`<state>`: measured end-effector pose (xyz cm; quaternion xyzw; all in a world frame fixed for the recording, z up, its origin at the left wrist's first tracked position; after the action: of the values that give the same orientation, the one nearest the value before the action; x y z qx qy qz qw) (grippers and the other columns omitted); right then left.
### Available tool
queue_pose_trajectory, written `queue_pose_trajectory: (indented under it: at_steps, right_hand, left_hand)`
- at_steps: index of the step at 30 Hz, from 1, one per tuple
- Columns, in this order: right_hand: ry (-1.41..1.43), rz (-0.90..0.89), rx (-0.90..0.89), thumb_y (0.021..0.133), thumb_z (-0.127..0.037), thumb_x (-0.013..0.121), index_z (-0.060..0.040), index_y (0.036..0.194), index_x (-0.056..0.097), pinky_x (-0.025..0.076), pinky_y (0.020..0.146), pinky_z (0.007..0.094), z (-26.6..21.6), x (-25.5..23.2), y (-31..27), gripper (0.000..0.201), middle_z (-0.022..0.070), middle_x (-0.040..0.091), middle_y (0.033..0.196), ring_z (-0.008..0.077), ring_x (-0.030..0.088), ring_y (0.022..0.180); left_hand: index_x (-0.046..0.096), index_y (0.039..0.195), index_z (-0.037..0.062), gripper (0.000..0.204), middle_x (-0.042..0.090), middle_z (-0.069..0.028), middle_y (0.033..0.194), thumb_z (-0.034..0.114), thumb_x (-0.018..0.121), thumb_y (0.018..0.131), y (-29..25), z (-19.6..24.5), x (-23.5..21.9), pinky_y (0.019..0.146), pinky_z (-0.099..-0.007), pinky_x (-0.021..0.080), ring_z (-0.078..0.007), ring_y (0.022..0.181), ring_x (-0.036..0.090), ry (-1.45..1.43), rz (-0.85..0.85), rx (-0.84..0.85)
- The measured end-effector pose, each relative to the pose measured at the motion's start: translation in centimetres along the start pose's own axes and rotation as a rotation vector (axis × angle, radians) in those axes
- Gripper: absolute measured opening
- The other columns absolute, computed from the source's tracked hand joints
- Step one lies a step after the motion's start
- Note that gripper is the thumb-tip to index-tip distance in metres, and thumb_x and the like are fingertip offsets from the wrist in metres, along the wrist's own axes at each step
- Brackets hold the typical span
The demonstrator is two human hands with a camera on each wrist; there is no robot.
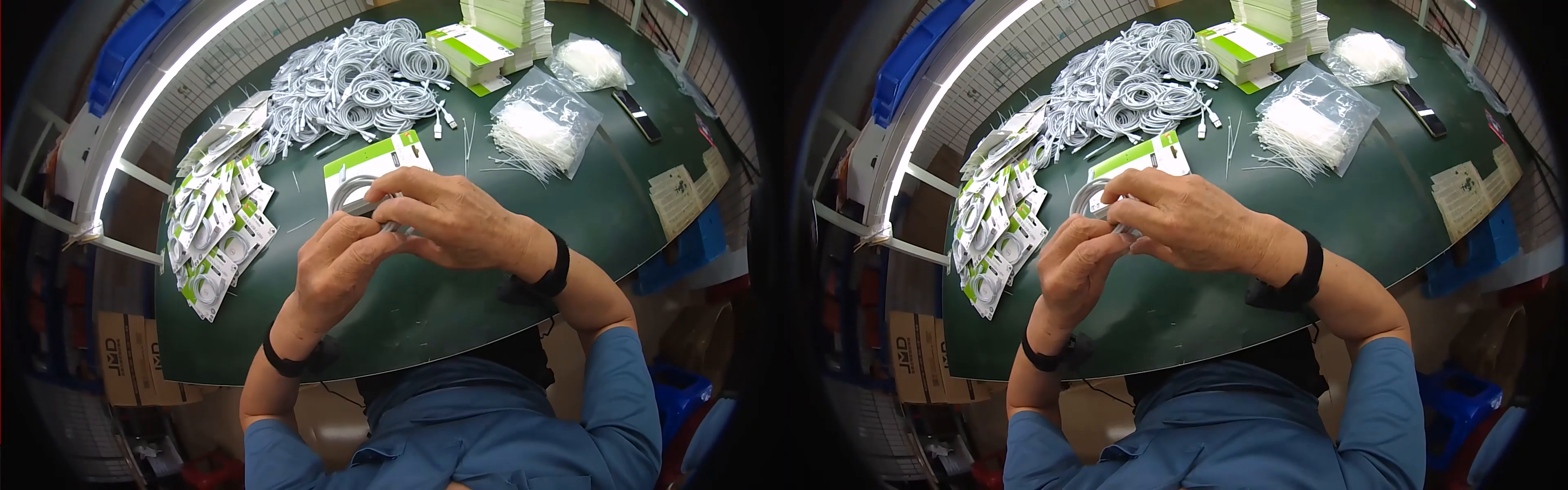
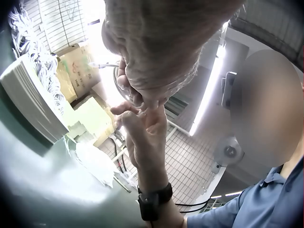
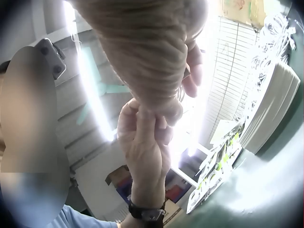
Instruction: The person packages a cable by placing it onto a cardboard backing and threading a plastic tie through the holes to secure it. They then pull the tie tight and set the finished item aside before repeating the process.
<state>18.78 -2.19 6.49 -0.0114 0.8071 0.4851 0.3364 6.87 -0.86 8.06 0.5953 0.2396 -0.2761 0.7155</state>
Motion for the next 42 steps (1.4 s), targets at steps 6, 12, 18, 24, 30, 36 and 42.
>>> queue_pose_trajectory:
  at_steps: [6,12,18,24,30,36,42]
  right_hand:
    - [-0.013,-0.408,0.145,0.076,-0.007,0.085,-0.0069,0.105,0.063,0.056,0.071,0.0425,0.5,1.5,-0.7,0.036,0.0125,0.07,0.103,0.0364,0.071,0.089]
    - [0.29,-0.535,0.295,0.084,-0.015,0.085,-0.0061,0.112,0.067,0.056,0.072,0.0431,0.1,0.1,-0.3,0.034,0.0124,0.071,0.095,0.0364,0.071,0.085]
    - [0.371,-0.432,0.375,0.087,-0.008,0.084,-0.0036,0.111,0.071,0.057,0.07,0.0404,0.2,-1.3,-0.1,0.028,0.0133,0.074,0.095,0.0328,0.073,0.083]
    - [0.228,-0.201,0.216,0.084,-0.002,0.086,-0.0051,0.107,0.072,0.056,0.066,0.0344,0.1,-3.4,0.5,0.026,0.0083,0.074,0.091,0.0252,0.073,0.078]
    - [0.099,-0.091,0.108,0.085,-0.001,0.085,-0.0038,0.106,0.073,0.056,0.065,0.0349,1.6,-4.8,1.3,0.024,0.0102,0.075,0.094,0.0261,0.074,0.078]
    - [0.099,0.003,0.307,0.087,0.001,0.082,-0.0042,0.11,0.074,0.058,0.068,0.0349,7.4,-4.7,-1.5,0.025,0.0105,0.074,0.095,0.0258,0.075,0.081]
    - [-0.025,0.016,0.291,0.089,0.003,0.079,-0.0045,0.115,0.075,0.057,0.069,0.0334,9.8,-3.0,-3.4,0.028,0.0095,0.073,0.099,0.0239,0.074,0.084]
  left_hand:
    - [0.076,0.112,0.0051,0.034,0.07,-0.0096,0.099,-0.001,0.08,0.078,0.5,1.8,0.4,0.06,-0.0357,0.054,-0.0256,0.079,0.067,0.098,-0.153,0.108]
    - [0.072,0.11,0.008,0.029,0.06,-0.0055,0.096,0.006,0.074,0.081,-0.1,2.4,1.0,0.057,-0.035,0.055,-0.023,0.084,0.064,-0.029,-0.3,0.151]
    - [0.074,0.11,0.0089,0.03,0.063,-0.0065,0.097,0.004,0.076,0.081,0.6,2.2,0.6,0.058,-0.0353,0.056,-0.024,0.083,0.066,-0.066,-0.262,0.168]
    - [0.078,0.103,0.009,0.028,0.071,-0.0089,0.101,-0.003,0.081,0.078,1.7,-0.1,0.3,0.061,-0.0342,0.058,-0.0257,0.082,0.071,-0.168,-0.132,0.203]
    - [0.078,0.109,0.0075,0.033,0.069,-0.012,0.118,-0.002,0.084,0.078,3.5,-2.9,0.3,0.076,-0.0347,0.06,-0.0273,0.1,0.07,-0.153,-0.083,0.143]
    - [0.076,0.119,0.0055,0.038,0.065,-0.0171,0.132,0.008,0.086,0.083,1.8,-10.7,1.4,0.094,-0.0405,0.058,-0.034,0.117,0.067,-0.12,0.041,-0.33]
    - [0.061,0.144,0.0039,0.077,0.059,-0.0204,0.143,0.029,0.091,0.078,-0.7,-15.8,6.9,0.114,-0.0506,0.045,-0.0409,0.135,0.055,0.132,-0.348,-0.44]
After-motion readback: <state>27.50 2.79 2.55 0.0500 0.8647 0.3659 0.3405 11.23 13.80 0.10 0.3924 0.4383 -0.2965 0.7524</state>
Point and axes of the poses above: each hand's wrist, its own y-axis towards the middle knuckle, its own x-axis out of the palm, z = x × y, the point moved 10 cm from there along y, towards the middle knuckle
